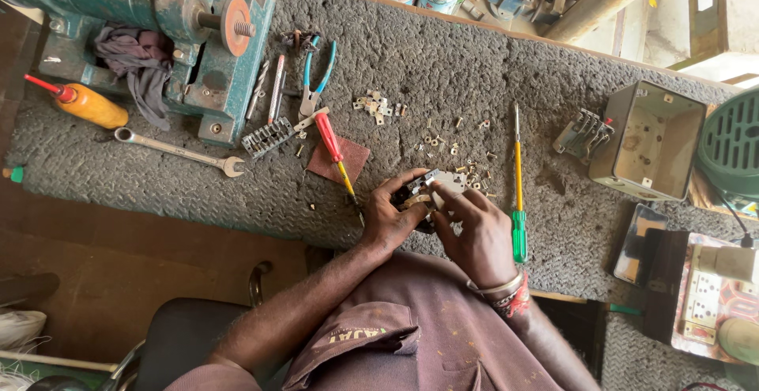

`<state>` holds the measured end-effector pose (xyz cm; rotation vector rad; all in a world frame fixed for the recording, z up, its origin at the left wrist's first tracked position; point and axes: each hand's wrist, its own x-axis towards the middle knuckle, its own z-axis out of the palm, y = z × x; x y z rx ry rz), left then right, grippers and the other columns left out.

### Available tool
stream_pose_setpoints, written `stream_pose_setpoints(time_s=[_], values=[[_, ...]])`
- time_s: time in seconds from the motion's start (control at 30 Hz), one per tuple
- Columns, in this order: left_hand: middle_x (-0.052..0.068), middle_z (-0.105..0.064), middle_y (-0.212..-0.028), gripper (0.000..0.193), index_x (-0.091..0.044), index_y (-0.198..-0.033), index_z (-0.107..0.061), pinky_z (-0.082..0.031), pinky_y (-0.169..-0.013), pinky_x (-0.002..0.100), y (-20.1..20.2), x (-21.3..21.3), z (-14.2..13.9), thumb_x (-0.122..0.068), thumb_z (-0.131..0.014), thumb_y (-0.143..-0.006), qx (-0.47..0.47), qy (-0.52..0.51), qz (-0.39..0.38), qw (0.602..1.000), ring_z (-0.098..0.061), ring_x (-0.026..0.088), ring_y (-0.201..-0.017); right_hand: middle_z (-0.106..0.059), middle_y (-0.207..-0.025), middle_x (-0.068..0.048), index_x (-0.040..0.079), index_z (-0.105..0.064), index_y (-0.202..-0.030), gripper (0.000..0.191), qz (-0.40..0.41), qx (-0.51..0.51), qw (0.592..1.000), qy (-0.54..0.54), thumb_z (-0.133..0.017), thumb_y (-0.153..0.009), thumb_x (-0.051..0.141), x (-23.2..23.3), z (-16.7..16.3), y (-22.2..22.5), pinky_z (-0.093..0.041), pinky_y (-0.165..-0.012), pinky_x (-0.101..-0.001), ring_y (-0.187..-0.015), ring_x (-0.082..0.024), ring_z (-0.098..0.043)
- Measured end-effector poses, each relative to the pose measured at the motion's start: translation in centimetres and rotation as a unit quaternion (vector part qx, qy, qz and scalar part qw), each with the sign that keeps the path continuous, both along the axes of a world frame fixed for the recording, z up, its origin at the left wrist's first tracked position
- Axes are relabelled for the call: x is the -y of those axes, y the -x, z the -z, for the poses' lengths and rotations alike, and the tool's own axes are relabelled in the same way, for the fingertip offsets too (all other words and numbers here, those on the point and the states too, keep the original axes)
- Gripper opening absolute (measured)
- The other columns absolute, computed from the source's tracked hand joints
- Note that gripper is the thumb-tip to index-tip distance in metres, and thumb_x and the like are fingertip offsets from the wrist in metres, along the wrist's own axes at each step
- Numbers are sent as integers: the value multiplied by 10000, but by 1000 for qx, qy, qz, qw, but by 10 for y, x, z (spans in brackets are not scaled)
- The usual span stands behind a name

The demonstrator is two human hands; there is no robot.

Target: The person assembles a small electrical component by hand, repeatedly inserting and removing a white plastic cover and internal parts. They rotate the component to check alignment and fit, handling small metal pieces and washers on the workbench.

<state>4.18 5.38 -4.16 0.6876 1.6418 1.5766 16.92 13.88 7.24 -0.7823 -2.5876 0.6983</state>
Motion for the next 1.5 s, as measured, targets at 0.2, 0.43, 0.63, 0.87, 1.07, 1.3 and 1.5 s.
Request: stream_pose_setpoints(time_s=[0.2,0.43,0.63,0.87,1.07,1.3,1.5], values=[[69,-670,-1143,467,-116,-1312,-688,-642,-826,283,1,3,1,-137,-768,-852,-2,-22,-3,1000,-705,141,-991,-650,-799,-58,148,-740,-1266,397,-2,-13,999,38,-772,-870,127,2,8,2,-544,-567,-340,-610,-175,-653],[90,-664,-1177,514,-74,-1359,-658,-654,-886,288,4,5,-3,-76,-675,-845,59,-72,15,996,-696,150,-1035,-644,-885,-91,144,-731,-1297,498,-42,-9,998,37,-811,-806,139,-5,2,0,-545,-685,-383,-767,-221,-637],[110,-675,-1200,524,-98,-1392,-628,-641,-881,310,6,11,-17,-104,-677,-870,174,-56,47,982,-696,169,-1040,-651,-814,-62,148,-755,-1261,528,-60,26,998,13,-871,-747,193,-18,3,-4,-526,-716,-427,-759,-251,-606],[79,-635,-1262,452,-116,-1385,-658,-602,-977,311,13,11,-21,-117,-734,-939,-7,-108,59,992,-653,177,-1142,-667,-911,-62,165,-731,-1261,579,10,-3,997,75,-909,-717,251,-5,7,-10,-581,-621,-308,-707,-157,-714],[84,-708,-1097,479,-102,-1307,-703,-656,-787,314,7,6,-10,-272,-825,-876,143,-84,54,985,-690,156,-925,-659,-1094,-107,82,-689,-1298,627,-67,-52,990,112,-872,-736,292,-15,16,-19,-645,-753,-305,-917,-199,-701],[96,-663,-1121,692,-39,-1465,-559,-661,-883,337,13,2,-7,-267,-843,-877,255,-175,19,951,-686,167,-1007,-636,-1274,-134,23,-494,-1477,784,25,-44,934,355,-826,-809,265,-18,36,-27,-624,-945,-346,-1093,-211,-714],[91,-597,-1144,862,-90,-1499,-384,-674,-828,373,15,8,-16,-279,-809,-772,358,-93,31,929,-681,176,-1007,-699,-1221,-206,-28,-519,-1465,777,83,-170,837,513,-844,-798,201,-13,60,-18,-626,-900,-374,-1047,-256,-703]])
